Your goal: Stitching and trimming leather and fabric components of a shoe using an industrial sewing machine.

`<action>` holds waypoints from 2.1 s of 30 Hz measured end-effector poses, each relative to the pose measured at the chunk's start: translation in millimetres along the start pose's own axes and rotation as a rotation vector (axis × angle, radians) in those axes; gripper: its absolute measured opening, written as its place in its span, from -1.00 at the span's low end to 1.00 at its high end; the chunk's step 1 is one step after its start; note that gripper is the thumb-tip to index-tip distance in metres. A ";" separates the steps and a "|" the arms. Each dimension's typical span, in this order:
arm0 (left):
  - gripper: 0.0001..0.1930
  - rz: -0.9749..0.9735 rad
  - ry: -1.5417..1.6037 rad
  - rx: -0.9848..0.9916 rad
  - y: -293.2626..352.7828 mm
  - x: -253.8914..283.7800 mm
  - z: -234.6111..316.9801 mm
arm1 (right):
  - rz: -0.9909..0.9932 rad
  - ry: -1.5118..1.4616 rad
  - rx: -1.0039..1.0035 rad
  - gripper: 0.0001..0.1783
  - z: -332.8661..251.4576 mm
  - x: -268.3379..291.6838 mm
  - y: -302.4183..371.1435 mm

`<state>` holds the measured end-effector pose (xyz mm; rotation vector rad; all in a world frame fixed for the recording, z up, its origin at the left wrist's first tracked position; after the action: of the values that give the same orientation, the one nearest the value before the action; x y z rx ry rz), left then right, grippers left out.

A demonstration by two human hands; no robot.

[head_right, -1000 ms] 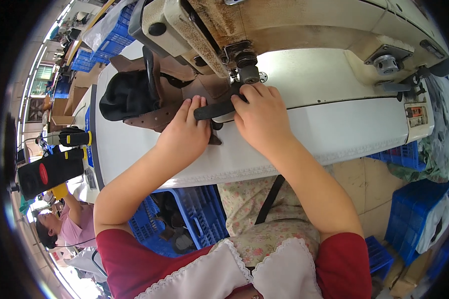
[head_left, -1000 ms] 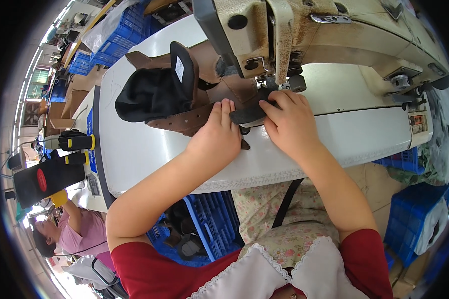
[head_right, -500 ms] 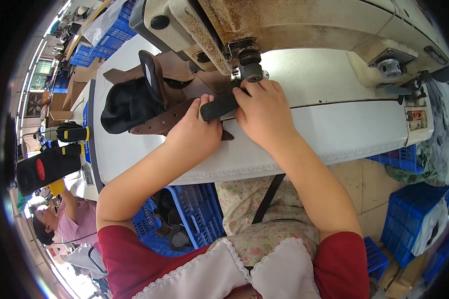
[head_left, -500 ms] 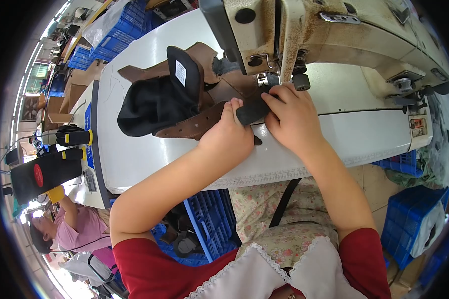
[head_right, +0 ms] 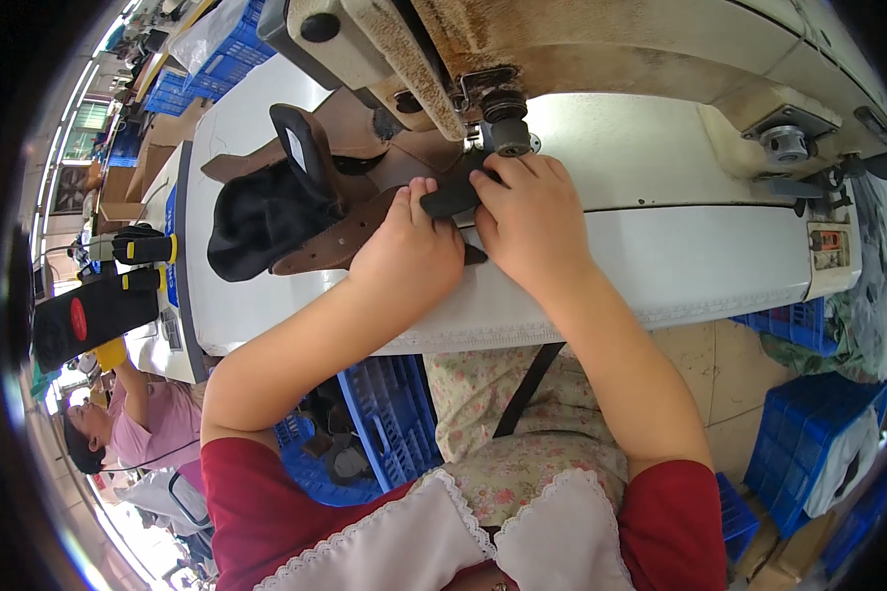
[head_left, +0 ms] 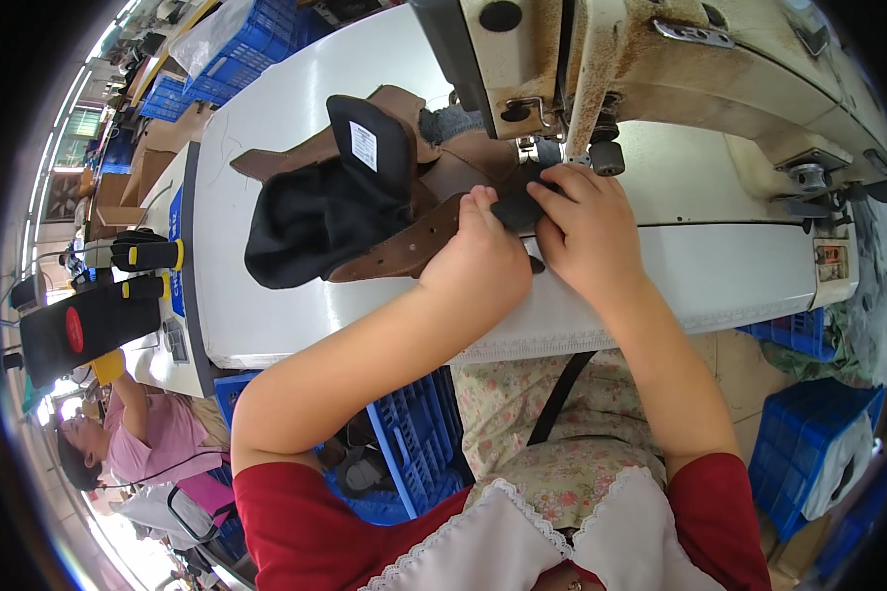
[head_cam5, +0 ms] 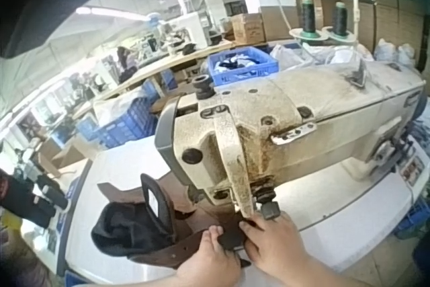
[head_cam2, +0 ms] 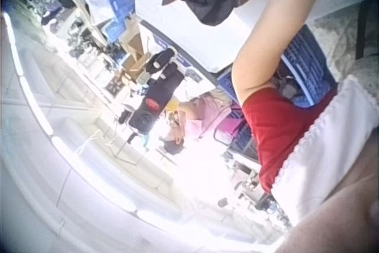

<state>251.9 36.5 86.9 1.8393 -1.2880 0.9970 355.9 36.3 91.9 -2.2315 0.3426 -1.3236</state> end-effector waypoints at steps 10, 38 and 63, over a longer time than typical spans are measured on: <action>-0.71 0.040 0.005 0.160 -11.4 6.5 -1.3 | 0.003 -0.042 -0.031 -0.65 2.6 -0.4 -2.7; -0.78 -0.457 0.508 0.269 -14.4 82.4 -113.7 | 0.272 -0.082 0.108 -0.52 -29.4 24.7 -6.3; -0.47 0.418 -0.253 0.017 18.9 76.5 -76.8 | 0.228 -1.663 -1.037 -0.48 -10.1 -22.9 60.1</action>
<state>234.8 62.8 192.3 1.7899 -1.8771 1.0070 338.6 -6.3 45.8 -2.9821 0.6005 1.2931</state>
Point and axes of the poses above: each hand's wrist, its own y-axis away from the middle knuckle, its own x-axis out of the back of the hand, z = x × y, the point moved 7 cm from there along -y, towards the middle knuckle, and after that the axes turned 2 degrees about x, right-handed, at the moved point
